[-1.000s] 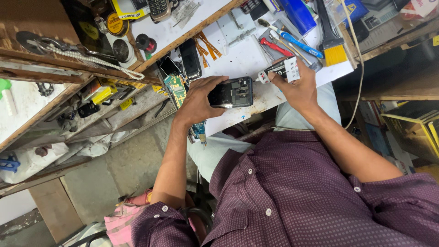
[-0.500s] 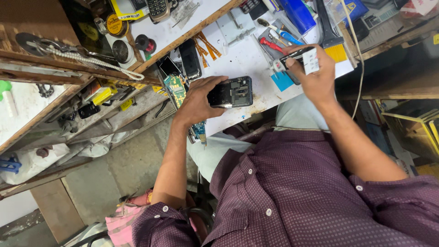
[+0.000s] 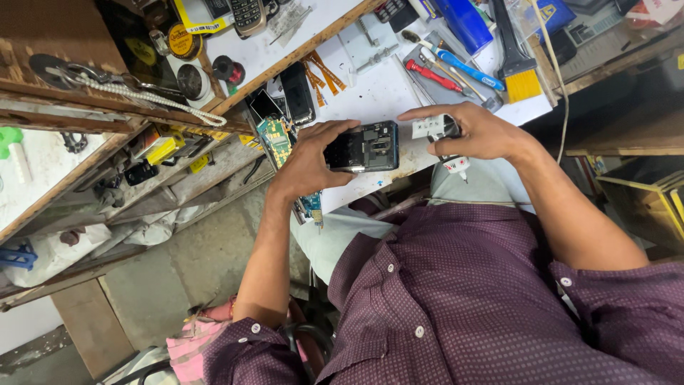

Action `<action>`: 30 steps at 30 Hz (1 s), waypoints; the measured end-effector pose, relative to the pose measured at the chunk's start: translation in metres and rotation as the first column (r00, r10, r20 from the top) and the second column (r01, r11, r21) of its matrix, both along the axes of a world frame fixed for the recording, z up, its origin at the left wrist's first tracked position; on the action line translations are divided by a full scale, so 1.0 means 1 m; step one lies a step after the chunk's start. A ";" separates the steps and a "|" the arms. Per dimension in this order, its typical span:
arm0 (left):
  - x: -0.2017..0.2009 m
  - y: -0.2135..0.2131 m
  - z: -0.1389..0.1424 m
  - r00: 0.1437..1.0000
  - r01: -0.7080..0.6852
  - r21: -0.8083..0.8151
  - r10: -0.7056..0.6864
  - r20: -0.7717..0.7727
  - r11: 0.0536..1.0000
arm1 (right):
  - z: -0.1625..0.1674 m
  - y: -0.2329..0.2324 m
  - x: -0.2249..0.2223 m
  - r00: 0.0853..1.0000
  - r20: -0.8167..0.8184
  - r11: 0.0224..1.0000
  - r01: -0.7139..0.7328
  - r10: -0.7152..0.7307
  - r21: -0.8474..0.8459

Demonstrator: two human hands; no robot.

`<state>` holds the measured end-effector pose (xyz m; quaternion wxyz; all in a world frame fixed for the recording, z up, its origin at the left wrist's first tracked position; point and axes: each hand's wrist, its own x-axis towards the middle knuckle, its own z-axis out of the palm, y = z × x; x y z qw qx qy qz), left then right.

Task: The person sits at a repair workbench and applies adhesive from a tube onto a disassembled phone housing, pressing and repositioning the phone parts. They briefly power the phone on to view its screen, then use a cotton pad to wipe the housing and press the frame together.

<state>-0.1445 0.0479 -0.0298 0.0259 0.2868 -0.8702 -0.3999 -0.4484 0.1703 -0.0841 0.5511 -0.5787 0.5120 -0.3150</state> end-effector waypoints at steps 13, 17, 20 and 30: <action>0.007 0.005 0.004 0.999 0.012 0.021 -0.012 -0.031 1.000 | -0.002 0.006 0.014 1.000 -0.018 0.993 -0.008 0.006 -0.116; 0.006 0.006 0.003 0.999 0.007 0.056 -0.005 -0.035 0.998 | 0.000 0.007 0.015 0.998 -0.055 1.000 0.007 -0.009 -0.027; 0.005 0.007 0.002 0.999 0.003 0.063 -0.001 -0.033 0.998 | 0.000 0.009 0.015 0.999 -0.049 0.998 0.008 -0.011 -0.066; 0.005 0.011 0.000 1.000 0.002 0.045 -0.001 -0.019 0.999 | -0.004 0.012 0.010 0.998 -0.048 0.978 -0.039 0.030 -0.207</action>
